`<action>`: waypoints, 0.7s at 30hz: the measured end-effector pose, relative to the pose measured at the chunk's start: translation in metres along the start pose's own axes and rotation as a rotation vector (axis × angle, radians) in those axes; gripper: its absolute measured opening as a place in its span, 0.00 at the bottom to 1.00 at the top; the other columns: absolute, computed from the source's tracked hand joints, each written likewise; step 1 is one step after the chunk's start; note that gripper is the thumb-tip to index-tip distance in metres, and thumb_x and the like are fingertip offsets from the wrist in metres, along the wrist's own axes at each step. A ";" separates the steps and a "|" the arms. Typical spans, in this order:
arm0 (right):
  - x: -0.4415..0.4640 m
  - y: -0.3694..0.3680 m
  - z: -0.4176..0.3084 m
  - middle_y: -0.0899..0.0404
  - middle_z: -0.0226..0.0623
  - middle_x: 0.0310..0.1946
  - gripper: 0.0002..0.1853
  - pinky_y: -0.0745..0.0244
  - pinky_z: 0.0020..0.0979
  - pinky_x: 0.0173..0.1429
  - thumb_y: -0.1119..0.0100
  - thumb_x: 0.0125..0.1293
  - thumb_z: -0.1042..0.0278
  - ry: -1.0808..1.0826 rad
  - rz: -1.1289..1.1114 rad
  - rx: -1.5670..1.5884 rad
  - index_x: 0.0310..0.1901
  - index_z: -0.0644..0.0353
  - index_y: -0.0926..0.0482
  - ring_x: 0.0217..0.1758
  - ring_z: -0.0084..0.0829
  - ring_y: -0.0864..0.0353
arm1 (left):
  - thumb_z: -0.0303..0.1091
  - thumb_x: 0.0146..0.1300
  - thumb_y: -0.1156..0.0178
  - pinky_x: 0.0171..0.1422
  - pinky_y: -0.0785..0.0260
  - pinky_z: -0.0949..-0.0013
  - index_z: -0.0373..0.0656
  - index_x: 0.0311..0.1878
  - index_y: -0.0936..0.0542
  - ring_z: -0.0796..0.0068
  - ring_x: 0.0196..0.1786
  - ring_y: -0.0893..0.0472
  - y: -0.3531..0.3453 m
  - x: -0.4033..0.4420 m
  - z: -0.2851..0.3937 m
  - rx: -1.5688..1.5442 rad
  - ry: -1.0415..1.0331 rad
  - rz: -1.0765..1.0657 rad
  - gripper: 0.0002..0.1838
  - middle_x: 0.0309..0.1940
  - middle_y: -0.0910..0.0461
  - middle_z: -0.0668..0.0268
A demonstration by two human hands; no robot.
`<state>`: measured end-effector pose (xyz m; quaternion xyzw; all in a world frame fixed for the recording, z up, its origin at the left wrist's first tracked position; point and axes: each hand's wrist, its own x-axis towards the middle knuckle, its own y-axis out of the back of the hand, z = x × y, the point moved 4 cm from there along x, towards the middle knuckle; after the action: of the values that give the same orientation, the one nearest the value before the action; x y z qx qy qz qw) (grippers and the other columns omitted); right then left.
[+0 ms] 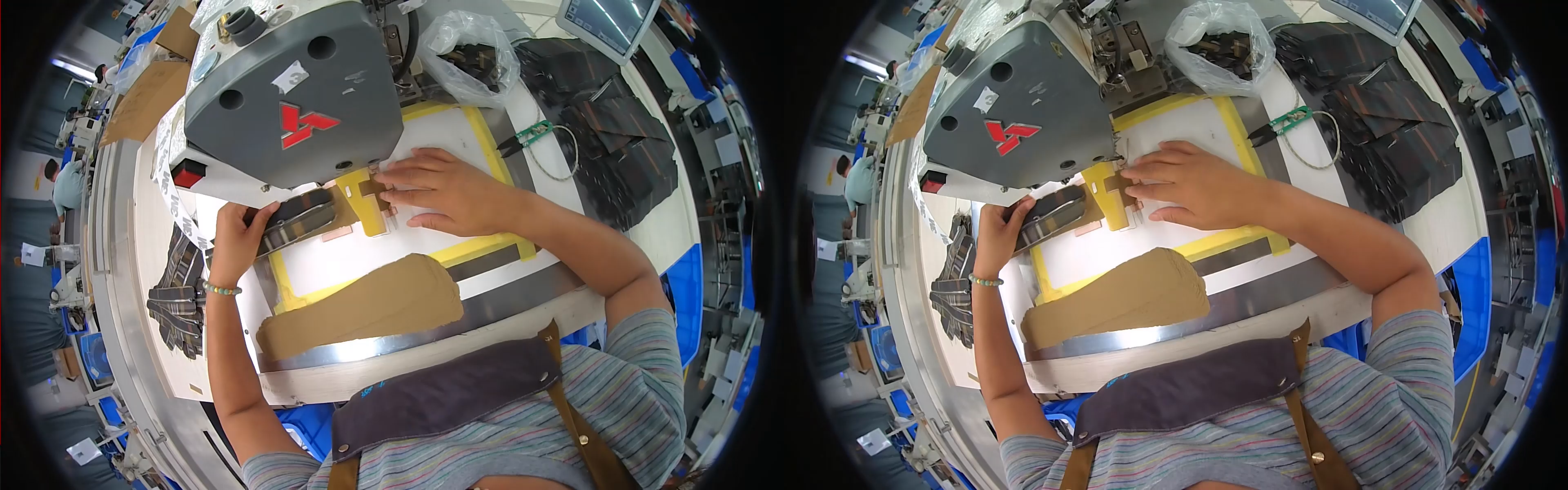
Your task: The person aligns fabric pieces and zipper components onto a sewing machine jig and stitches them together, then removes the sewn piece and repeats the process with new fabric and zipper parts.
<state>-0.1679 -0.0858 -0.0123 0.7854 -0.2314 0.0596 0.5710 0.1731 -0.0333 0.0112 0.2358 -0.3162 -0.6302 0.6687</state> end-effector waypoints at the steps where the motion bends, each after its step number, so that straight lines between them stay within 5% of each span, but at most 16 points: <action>1: -0.001 0.002 0.001 0.28 0.39 0.76 0.24 0.41 0.51 0.83 0.37 0.76 0.53 0.005 0.021 0.004 0.68 0.54 0.20 0.80 0.40 0.33 | 0.28 0.69 0.29 0.44 0.24 0.65 0.32 0.43 0.14 0.65 0.34 0.15 -0.004 0.005 0.011 -0.020 -0.017 0.000 0.08 0.35 0.12 0.55; 2: -0.001 0.004 0.002 0.27 0.40 0.75 0.24 0.40 0.51 0.82 0.37 0.76 0.54 0.009 0.043 0.006 0.68 0.54 0.20 0.80 0.40 0.33 | 0.27 0.73 0.32 0.52 0.22 0.70 0.31 0.49 0.14 0.75 0.43 0.13 -0.009 0.009 0.013 0.105 -0.128 -0.015 0.08 0.41 0.09 0.60; 5: -0.002 0.007 0.003 0.27 0.40 0.75 0.24 0.40 0.52 0.82 0.38 0.76 0.54 0.006 0.088 0.016 0.69 0.54 0.20 0.79 0.41 0.32 | 0.30 0.73 0.31 0.52 0.22 0.69 0.32 0.48 0.13 0.74 0.43 0.11 -0.036 0.018 0.019 0.093 -0.147 -0.017 0.09 0.40 0.09 0.58; 9: -0.003 0.001 -0.001 0.29 0.40 0.77 0.24 0.42 0.52 0.84 0.39 0.77 0.53 0.036 0.016 -0.041 0.69 0.53 0.20 0.81 0.41 0.34 | 0.35 0.73 0.32 0.46 0.23 0.62 0.34 0.48 0.12 0.57 0.34 0.13 -0.065 0.017 0.031 0.256 -0.007 0.013 0.12 0.32 0.11 0.56; 10: -0.004 -0.004 0.001 0.31 0.40 0.78 0.25 0.43 0.53 0.84 0.39 0.76 0.53 0.030 -0.019 -0.049 0.69 0.53 0.20 0.82 0.42 0.35 | 0.31 0.72 0.33 0.51 0.24 0.57 0.37 0.52 0.12 0.50 0.41 0.15 -0.069 0.014 0.034 0.229 -0.096 0.036 0.11 0.41 0.11 0.54; 13: -0.005 -0.007 0.002 0.32 0.40 0.79 0.25 0.45 0.53 0.86 0.40 0.77 0.52 0.018 -0.028 -0.043 0.68 0.54 0.20 0.83 0.42 0.37 | 0.31 0.71 0.33 0.58 0.29 0.53 0.41 0.56 0.13 0.55 0.51 0.16 -0.064 -0.010 0.058 0.506 -0.365 0.174 0.13 0.51 0.13 0.58; 14: -0.005 -0.007 0.003 0.32 0.40 0.79 0.24 0.46 0.54 0.86 0.40 0.77 0.52 0.016 -0.015 -0.036 0.68 0.55 0.19 0.83 0.42 0.37 | 0.32 0.69 0.32 0.70 0.34 0.49 0.40 0.61 0.15 0.54 0.64 0.21 -0.063 -0.018 0.060 0.522 -0.351 0.093 0.19 0.63 0.17 0.57; 21: -0.004 -0.003 0.004 0.30 0.41 0.78 0.24 0.44 0.53 0.85 0.39 0.76 0.53 -0.006 0.030 -0.018 0.68 0.56 0.19 0.82 0.41 0.35 | 0.38 0.66 0.31 0.78 0.37 0.49 0.34 0.74 0.25 0.47 0.74 0.29 -0.080 -0.046 0.080 0.573 -0.375 -0.096 0.35 0.77 0.28 0.57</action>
<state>-0.1708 -0.0874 -0.0180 0.7769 -0.2452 0.0636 0.5764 0.0597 0.0119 0.0037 0.3087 -0.5862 -0.5789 0.4754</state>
